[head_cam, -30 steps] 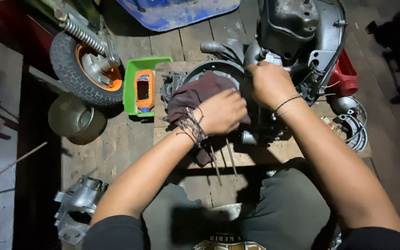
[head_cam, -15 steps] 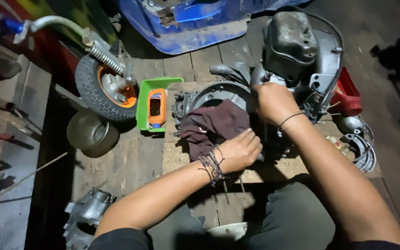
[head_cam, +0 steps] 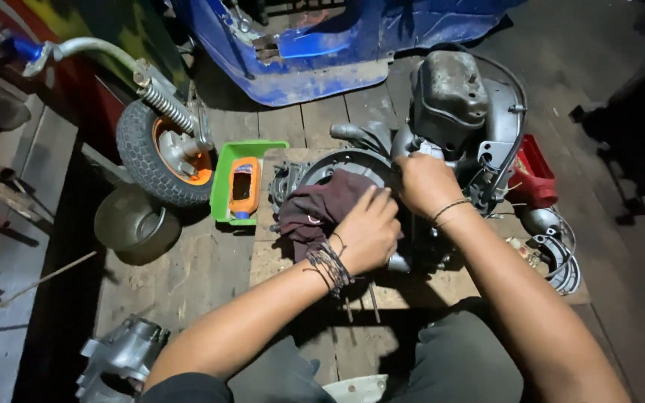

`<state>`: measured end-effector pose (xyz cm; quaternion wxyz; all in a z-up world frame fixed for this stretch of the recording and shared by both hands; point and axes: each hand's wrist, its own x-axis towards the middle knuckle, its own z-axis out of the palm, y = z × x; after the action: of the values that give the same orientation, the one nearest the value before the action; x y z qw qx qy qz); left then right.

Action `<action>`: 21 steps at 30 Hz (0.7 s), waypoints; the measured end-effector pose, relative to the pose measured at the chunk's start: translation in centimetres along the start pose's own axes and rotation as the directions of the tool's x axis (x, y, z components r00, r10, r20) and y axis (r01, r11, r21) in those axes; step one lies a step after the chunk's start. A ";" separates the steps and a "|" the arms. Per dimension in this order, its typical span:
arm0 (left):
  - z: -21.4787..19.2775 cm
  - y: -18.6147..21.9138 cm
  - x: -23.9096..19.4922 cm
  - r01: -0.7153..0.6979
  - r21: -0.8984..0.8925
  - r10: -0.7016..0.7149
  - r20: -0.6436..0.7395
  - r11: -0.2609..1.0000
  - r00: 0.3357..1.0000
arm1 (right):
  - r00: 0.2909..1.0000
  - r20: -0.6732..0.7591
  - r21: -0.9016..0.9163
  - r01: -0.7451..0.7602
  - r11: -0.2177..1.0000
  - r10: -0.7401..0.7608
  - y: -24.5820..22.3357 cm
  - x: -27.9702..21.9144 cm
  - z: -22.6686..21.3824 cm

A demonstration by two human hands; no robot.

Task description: Cleaning various components of a disassembled motorcycle engine using a cloth to remove dirt and oil.

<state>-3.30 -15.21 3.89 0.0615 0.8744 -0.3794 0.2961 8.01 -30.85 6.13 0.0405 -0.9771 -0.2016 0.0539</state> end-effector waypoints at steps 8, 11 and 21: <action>2.8 -0.5 1.3 0.715 -0.391 -0.544 0.467 0.580 0.697 | 0.999 -0.023 0.037 -0.026 0.999 0.027 -0.6 -0.5 -1.7; 7.4 -0.4 -0.2 0.841 -0.529 -0.669 0.584 0.114 0.459 | 1.000 -0.019 0.002 0.016 1.000 -0.016 -1.3 0.0 -1.8; 11.0 -2.3 2.8 0.438 -0.698 -0.709 0.683 -0.566 0.172 | 0.997 0.078 0.095 -0.002 0.996 -0.006 -0.2 0.8 -1.2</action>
<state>5.04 -18.97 -3.28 0.7971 0.5659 0.2065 -0.0432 8.80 -30.47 7.22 0.0788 -0.9710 -0.2014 0.1016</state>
